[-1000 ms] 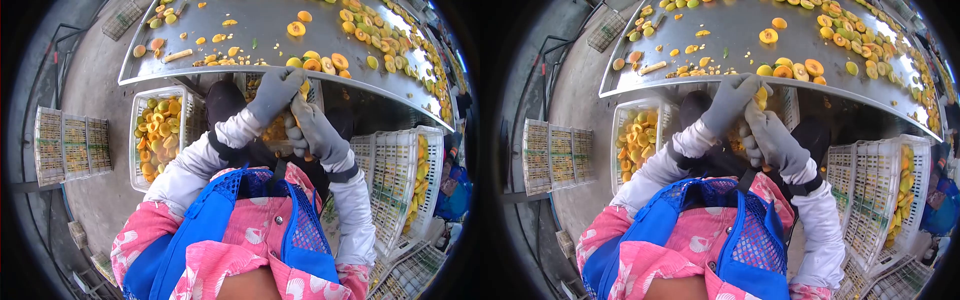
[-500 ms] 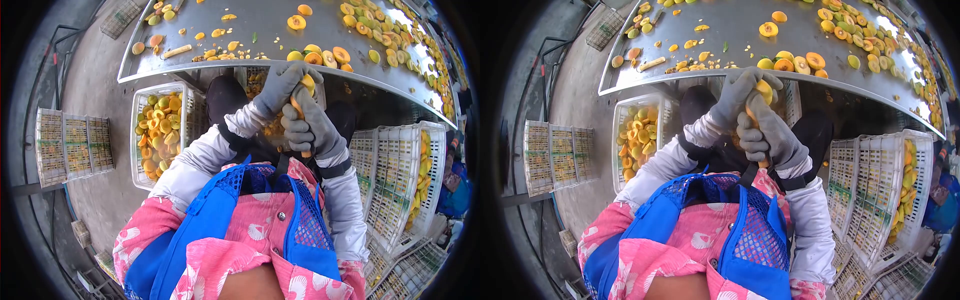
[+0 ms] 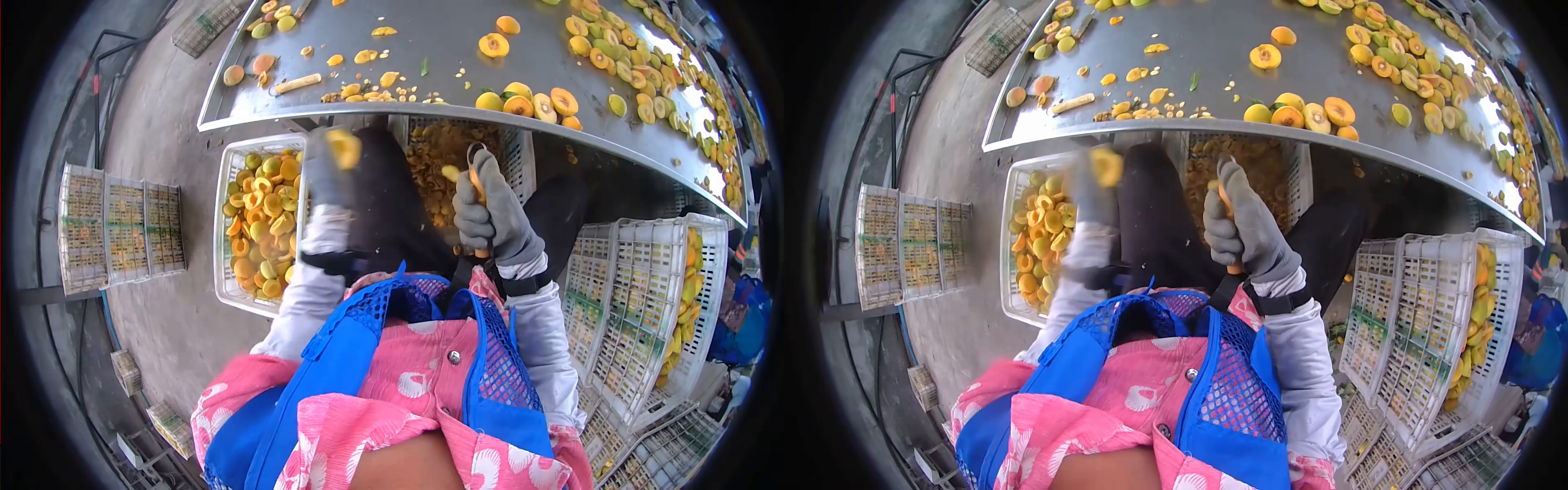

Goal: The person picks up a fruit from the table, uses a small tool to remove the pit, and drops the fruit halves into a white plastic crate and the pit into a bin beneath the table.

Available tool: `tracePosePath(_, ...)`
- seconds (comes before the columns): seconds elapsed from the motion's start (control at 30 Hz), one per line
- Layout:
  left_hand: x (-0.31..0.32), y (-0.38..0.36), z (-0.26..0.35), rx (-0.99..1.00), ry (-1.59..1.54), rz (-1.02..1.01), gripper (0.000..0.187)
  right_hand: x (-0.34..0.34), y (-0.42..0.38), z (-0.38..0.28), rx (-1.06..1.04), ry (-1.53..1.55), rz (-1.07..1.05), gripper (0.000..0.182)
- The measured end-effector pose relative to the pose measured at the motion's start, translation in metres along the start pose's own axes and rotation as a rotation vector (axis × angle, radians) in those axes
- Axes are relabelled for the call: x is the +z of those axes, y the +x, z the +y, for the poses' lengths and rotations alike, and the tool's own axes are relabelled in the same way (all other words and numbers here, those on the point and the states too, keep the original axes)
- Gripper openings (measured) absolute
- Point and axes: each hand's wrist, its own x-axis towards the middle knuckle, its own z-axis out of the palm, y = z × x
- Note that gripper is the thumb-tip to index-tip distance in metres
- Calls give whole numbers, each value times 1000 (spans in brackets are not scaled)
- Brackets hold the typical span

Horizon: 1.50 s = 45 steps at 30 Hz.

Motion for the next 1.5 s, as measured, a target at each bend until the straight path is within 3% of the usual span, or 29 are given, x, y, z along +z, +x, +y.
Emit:
tracePosePath(0.03, -35, 30, 17, 60, 243, 30, 23, -11, 1, 3, -14, 28, -25, 56)
tracePosePath(0.07, -88, 76, 18, 503, 981, 50, 27, -15, 2, 2, -24, 30, -16, 56)
tracePosePath(0.1, -84, 71, 35, 660, 1302, 265, 29, -15, 4, 1, -10, 58, 35, 56)
tracePosePath(0.13, -65, 64, 40, 761, 1224, 299, 29, -17, 7, 1, 6, 86, 84, 56)
tracePosePath(0.2, -6, 41, 30, 828, 1102, -61, 31, -27, 10, 6, -2, 105, 87, 54)
tracePosePath(0.3, 101, -10, -3, 310, 829, -720, 32, -39, -2, 13, -94, 16, 273, 60)
tracePosePath(0.33, 130, -14, -23, 433, 937, -905, 33, -47, -9, 15, -97, 47, 325, 55)
tracePosePath(0.4, 186, -35, -56, 475, 961, -1076, 35, -62, -23, 22, -122, 134, 470, 50)
tracePosePath(0.47, 226, -42, -79, 669, 1239, -1211, 33, -69, -35, 25, -168, 114, 510, 45)
tracePosePath(0.5, 239, -43, -84, 666, 1237, -1223, 33, -71, -39, 25, -182, 152, 533, 44)
tracePosePath(0.57, 259, -43, -91, 604, 1537, -1342, 28, -77, -39, 29, -269, 128, 545, 38)
tracePosePath(0.6, 258, -37, -100, 602, 1536, -1346, 28, -79, -38, 26, -269, 130, 548, 38)
tracePosePath(0.67, 241, -18, -114, 420, 1229, -1123, 23, -81, -28, 14, -333, -196, 552, 32)
tracePosePath(0.7, 231, -15, -102, 168, 1006, -1092, 18, -75, -23, 5, -327, -195, 547, 32)
tracePosePath(0.73, 223, -20, -81, 163, 1013, -1081, 18, -62, -19, -9, -379, -275, 572, 30)
tracePosePath(0.8, 202, -37, -39, -355, 495, -1041, 18, -44, -6, -22, -413, -363, 581, 27)
tracePosePath(0.87, 180, -51, -26, -419, 349, -1049, 17, -32, 7, -29, -627, -521, 613, 24)
tracePosePath(0.9, 171, -57, -20, -481, 200, -1073, 16, -27, 9, -30, -580, -487, 579, 23)
tracePosePath(0.93, 164, -66, -9, -474, 194, -1065, 16, -24, 13, -24, -578, -497, 571, 23)
tracePosePath(1.0, 156, -79, 12, -202, 167, -982, 21, -22, 20, -11, -839, -953, 607, 22)
tracePosePath(1.03, 145, -80, 9, 146, 244, -1066, 21, -18, 20, -7, -839, -963, 602, 22)
tracePosePath(1.1, 134, -79, -5, 50, 233, -992, 20, -10, 17, 1, -810, -1257, 694, 20)
tracePosePath(1.13, 131, -81, -9, -46, 227, -923, 22, -6, 15, 3, -807, -1268, 691, 20)
tracePosePath(1.2, 127, -86, -10, 47, 206, -897, 23, 4, 15, 7, -831, -1179, 677, 18)
tracePosePath(1.27, 127, -91, -1, 590, 418, -806, 31, 11, 16, 10, -840, -1159, 678, 18)
tracePosePath(1.3, 126, -92, 4, 594, 414, -797, 31, 13, 17, 11, -850, -1130, 679, 18)
tracePosePath(1.37, 123, -95, 12, 317, 102, -830, 36, 18, 19, 12, -896, -1164, 680, 18)
tracePosePath(1.5, 126, -101, 24, 245, 32, -765, 51, 28, 17, 10, -950, -1228, 679, 19)
